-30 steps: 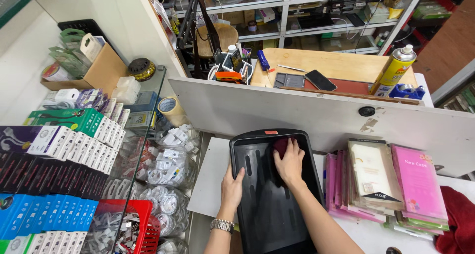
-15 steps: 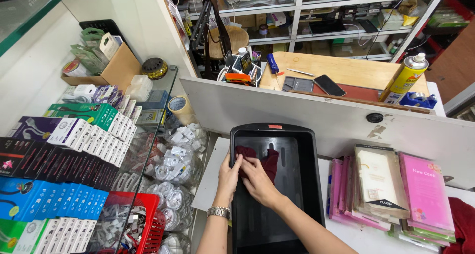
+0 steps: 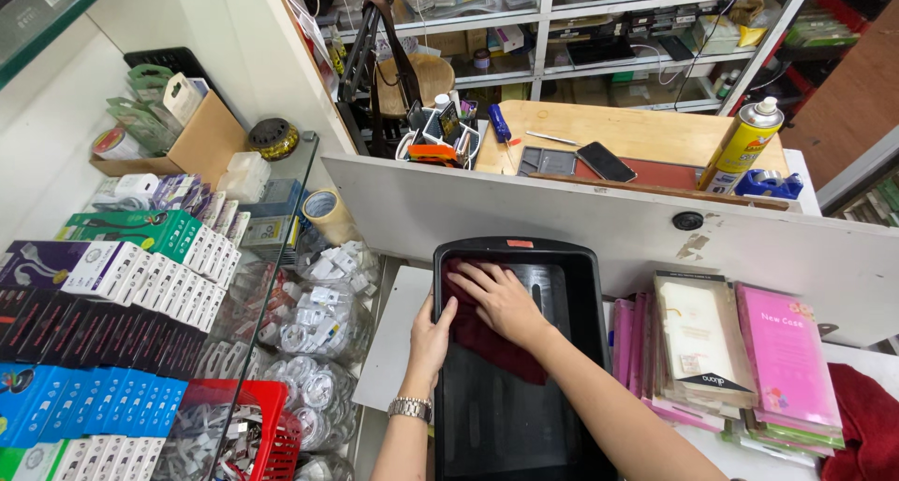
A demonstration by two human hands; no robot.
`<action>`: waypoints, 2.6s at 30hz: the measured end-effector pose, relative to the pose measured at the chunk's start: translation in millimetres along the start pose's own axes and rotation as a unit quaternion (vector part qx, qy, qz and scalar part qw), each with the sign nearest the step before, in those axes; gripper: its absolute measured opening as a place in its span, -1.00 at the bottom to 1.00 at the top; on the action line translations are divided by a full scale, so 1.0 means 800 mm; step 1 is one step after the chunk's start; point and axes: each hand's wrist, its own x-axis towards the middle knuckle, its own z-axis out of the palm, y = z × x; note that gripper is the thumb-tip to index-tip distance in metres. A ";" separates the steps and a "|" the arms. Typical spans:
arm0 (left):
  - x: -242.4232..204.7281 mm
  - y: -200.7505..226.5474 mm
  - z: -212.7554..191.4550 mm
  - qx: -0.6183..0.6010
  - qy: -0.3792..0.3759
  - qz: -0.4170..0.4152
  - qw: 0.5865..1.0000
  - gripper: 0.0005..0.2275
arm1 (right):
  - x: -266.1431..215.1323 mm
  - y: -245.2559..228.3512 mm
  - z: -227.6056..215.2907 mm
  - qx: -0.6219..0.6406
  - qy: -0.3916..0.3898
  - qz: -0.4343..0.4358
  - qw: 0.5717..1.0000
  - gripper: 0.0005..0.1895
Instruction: The person wipes a black plastic tray with a red cloth, then wipes individual stationery packages one by one with the same cloth. The person stacks the cleaned packages on the counter and writes on one package with a blue marker.
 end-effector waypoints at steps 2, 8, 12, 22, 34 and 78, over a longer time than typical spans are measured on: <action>-0.003 0.009 0.000 -0.015 -0.006 0.006 1.000 -0.53 | -0.018 0.021 -0.003 -0.044 0.023 0.000 0.999 -0.31; -0.004 0.038 -0.012 -0.009 0.030 0.019 0.999 -0.51 | -0.056 0.082 0.022 -0.224 0.054 0.115 0.966 -0.49; -0.010 0.048 -0.002 -0.033 0.049 0.082 0.995 -0.40 | -0.063 0.079 0.057 -0.274 0.007 0.217 0.937 -0.53; -0.007 0.024 -0.030 0.014 0.086 0.024 0.996 -0.15 | -0.125 0.006 0.019 0.206 0.012 0.468 0.860 -0.60; -0.055 0.054 -0.041 -0.007 0.131 0.086 0.988 -0.03 | 0.021 0.035 -0.007 -0.067 0.087 0.335 0.936 -0.21; -0.006 -0.018 -0.163 0.031 0.130 -0.078 0.988 -0.25 | 0.029 0.067 -0.023 0.048 0.055 0.249 0.966 -0.36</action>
